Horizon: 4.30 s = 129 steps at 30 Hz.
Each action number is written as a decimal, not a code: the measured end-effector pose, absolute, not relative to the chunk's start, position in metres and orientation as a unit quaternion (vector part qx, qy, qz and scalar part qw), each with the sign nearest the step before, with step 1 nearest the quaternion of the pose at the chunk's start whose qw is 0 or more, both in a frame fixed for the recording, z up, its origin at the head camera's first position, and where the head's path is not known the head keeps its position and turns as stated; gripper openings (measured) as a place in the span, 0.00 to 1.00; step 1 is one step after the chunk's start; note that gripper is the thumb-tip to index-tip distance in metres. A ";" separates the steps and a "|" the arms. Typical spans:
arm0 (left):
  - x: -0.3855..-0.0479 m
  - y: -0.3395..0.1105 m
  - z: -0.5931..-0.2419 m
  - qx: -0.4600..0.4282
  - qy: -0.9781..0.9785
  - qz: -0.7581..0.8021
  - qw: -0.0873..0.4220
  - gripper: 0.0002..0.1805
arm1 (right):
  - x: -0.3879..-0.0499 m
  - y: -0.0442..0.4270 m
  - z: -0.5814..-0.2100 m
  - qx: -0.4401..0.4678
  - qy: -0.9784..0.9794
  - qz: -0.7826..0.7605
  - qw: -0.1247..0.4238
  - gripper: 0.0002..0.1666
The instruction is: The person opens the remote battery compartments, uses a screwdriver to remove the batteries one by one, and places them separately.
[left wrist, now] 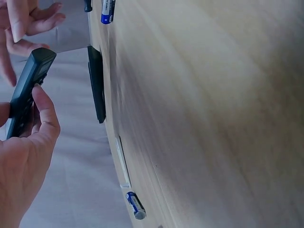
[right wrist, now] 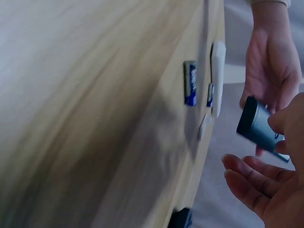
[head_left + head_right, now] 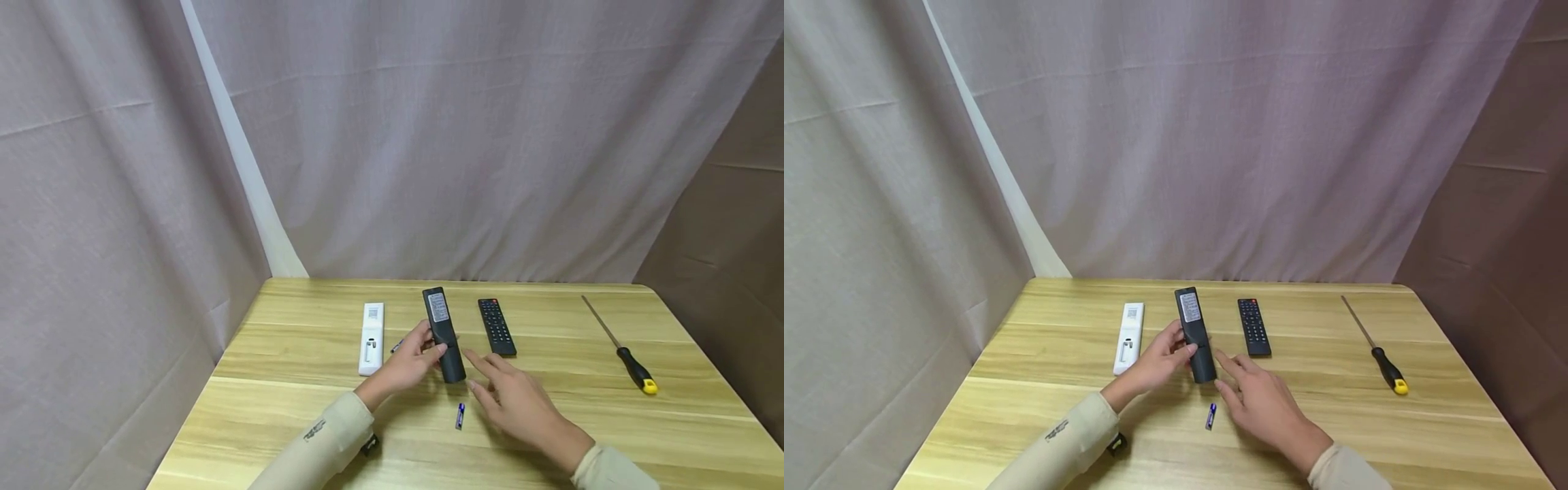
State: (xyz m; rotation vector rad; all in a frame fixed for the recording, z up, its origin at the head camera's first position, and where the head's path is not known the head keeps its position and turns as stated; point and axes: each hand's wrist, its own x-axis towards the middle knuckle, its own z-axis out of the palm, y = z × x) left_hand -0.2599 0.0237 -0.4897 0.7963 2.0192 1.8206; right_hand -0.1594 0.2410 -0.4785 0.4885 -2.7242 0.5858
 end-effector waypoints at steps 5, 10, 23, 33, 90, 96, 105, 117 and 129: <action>-0.257 0.024 -0.486 0.287 0.698 0.636 0.160 0.24 | -0.162 0.232 -0.473 0.179 -0.952 0.202 0.145 0.35; -0.255 0.027 -0.484 0.292 0.694 0.636 0.166 0.25 | -0.163 0.231 -0.472 0.185 -0.949 0.195 0.165 0.36; -0.254 0.033 -0.487 0.282 0.691 0.644 0.166 0.25 | -0.163 0.231 -0.474 0.183 -0.954 0.184 0.147 0.35; -0.249 0.030 -0.493 0.273 0.697 0.645 0.151 0.25 | -0.164 0.228 -0.476 0.197 -0.950 0.180 0.165 0.29; -0.247 0.045 -0.489 0.260 0.704 0.647 0.137 0.23 | -0.176 0.232 -0.464 0.205 -0.947 0.198 0.146 0.25; -0.249 0.041 -0.490 0.249 0.712 0.643 0.129 0.21 | -0.172 0.232 -0.465 0.217 -0.941 0.213 0.147 0.19; -0.251 0.030 -0.491 0.234 0.715 0.648 0.119 0.21 | -0.171 0.240 -0.469 0.273 -0.905 0.208 0.250 0.15; -0.251 0.023 -0.492 0.222 0.729 0.639 0.103 0.20 | -0.173 0.248 -0.474 0.250 -0.926 0.163 0.230 0.21; -0.251 0.020 -0.489 0.227 0.722 0.648 0.089 0.21 | -0.191 0.243 -0.487 0.219 -0.966 0.111 0.081 0.18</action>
